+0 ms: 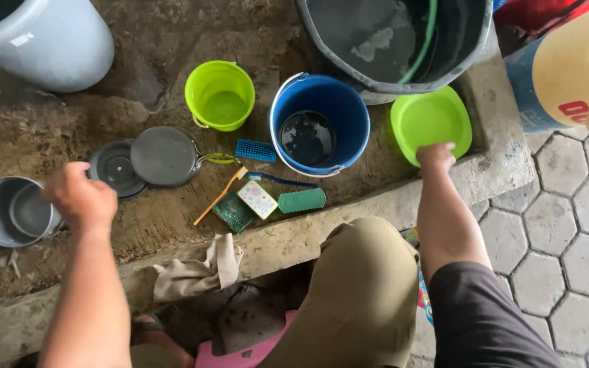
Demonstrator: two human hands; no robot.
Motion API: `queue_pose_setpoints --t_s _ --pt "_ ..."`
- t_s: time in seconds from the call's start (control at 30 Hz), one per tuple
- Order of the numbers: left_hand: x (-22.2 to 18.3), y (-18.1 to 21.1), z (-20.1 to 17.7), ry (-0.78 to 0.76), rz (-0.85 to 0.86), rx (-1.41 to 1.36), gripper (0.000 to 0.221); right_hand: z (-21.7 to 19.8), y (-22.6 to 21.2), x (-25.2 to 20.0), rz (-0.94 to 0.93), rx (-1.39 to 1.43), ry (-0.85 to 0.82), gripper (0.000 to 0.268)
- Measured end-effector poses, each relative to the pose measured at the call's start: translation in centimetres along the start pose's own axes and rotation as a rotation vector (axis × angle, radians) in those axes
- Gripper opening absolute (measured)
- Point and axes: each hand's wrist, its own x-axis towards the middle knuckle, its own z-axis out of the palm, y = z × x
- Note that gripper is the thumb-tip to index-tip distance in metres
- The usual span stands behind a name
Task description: Washing and scrubbing camping pots and lids using a sponge and buckets of water
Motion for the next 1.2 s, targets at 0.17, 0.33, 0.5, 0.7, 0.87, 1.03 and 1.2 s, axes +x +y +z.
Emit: queue_pose_setpoints --t_s 0.17,0.33,0.5,0.7,0.87,1.03,1.2 --pt "-3.6 0.9 7.0 0.14 0.061 -0.165 0.049 5.3 2.3 2.9 -0.55 -0.774 0.121 0.06" --pt "-4.7 5.9 3.6 -0.027 -0.004 -0.226 0.026 5.4 5.4 8.8 -0.921 -1.038 0.537 0.031" --pt "-2.4 9.3 2.5 -0.406 -0.273 -0.56 0.019 -7.2 1.8 -4.2 -0.869 -1.312 0.571 0.029" --pt "7.0 20.4 -12.7 -0.812 -0.626 -1.413 0.055 -13.3 0.2 -18.7 -1.466 -0.476 0.358 0.012" --pt "11.1 23.9 -24.0 -1.167 -0.541 -1.575 0.137 -6.3 -9.0 -34.6 -2.306 -0.197 0.298 0.036" --pt "11.8 20.4 -21.3 -0.453 -1.076 -1.576 0.042 7.4 -14.3 -37.7 -2.437 -0.282 -0.013 0.023" --pt "12.1 11.2 -16.3 -0.226 -0.828 -0.846 0.041 16.2 -15.5 -34.0 -1.92 -0.304 -0.182 0.053"
